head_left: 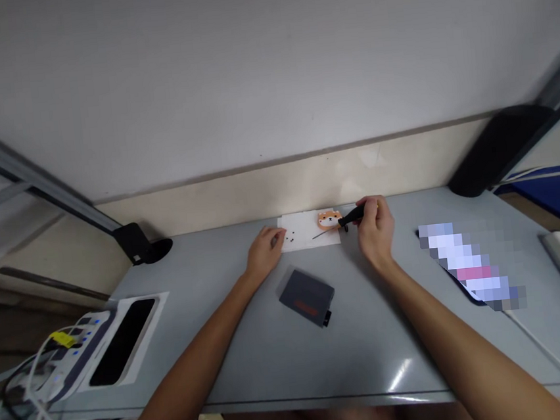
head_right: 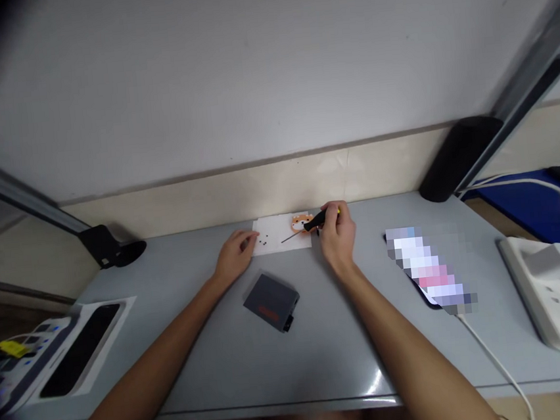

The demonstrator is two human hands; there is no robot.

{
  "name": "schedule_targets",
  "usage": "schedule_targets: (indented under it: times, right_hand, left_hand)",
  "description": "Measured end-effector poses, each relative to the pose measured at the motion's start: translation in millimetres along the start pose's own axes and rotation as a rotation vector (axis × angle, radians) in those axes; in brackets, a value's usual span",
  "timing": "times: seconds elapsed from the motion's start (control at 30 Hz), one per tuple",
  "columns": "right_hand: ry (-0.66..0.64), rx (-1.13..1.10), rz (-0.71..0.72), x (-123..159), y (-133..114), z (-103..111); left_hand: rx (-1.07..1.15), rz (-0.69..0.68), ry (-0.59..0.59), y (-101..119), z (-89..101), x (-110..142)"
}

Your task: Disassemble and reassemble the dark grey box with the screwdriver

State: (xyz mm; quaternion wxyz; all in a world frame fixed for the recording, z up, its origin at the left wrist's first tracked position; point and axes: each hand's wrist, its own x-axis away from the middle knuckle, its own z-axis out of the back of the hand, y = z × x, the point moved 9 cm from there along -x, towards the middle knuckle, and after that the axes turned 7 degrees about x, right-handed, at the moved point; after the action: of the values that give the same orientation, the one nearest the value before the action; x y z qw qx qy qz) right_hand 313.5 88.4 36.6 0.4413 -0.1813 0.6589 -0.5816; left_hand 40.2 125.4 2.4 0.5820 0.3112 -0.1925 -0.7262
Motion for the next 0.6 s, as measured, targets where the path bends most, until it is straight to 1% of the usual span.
schedule_targets:
  times: [0.07, 0.1, 0.13, 0.17, 0.23, 0.3, 0.33, 0.4, 0.43, 0.5, 0.6]
  right_hand:
    - [0.006, 0.004, 0.007, -1, 0, 1]
    - [0.012, 0.011, 0.012, -1, -1, 1]
    - [0.020, 0.021, 0.019, -2, -2, 3]
    - [0.029, 0.035, 0.026, -2, -3, 4]
    - [0.032, 0.071, 0.046, -3, -5, 6]
    - [0.019, 0.106, 0.080, -4, -10, 6]
    - [0.007, 0.124, 0.102, -4, -12, 6]
    - [-0.006, 0.157, 0.156, -3, -19, 7]
    - [-0.009, 0.181, 0.185, -3, -23, 7]
    - [-0.036, 0.225, 0.247, -1, -31, 5]
    - [-0.064, 0.232, 0.359, 6, -48, 3]
  left_hand:
    - [0.088, -0.038, 0.013, 4, 1.0, 11]
    - [0.142, -0.070, -0.013, 8, -0.1, 18]
    - [0.193, -0.114, -0.071, 15, -2.8, 26]
    - [0.243, -0.172, -0.150, 23, -5.8, 35]
    - [0.322, -0.302, -0.387, 44, -13.8, 55]
    - [0.355, -0.345, -0.644, 54, -19.8, 74]
    - [0.342, -0.357, -0.739, 56, -20.3, 81]
    - [0.313, -0.362, -0.839, 54, -17.5, 87]
    - [0.311, -0.358, -0.863, 52, -16.3, 88]
    - [0.308, -0.352, -0.851, 48, -15.8, 86]
    - [0.258, -0.339, -0.725, 43, -21.3, 81]
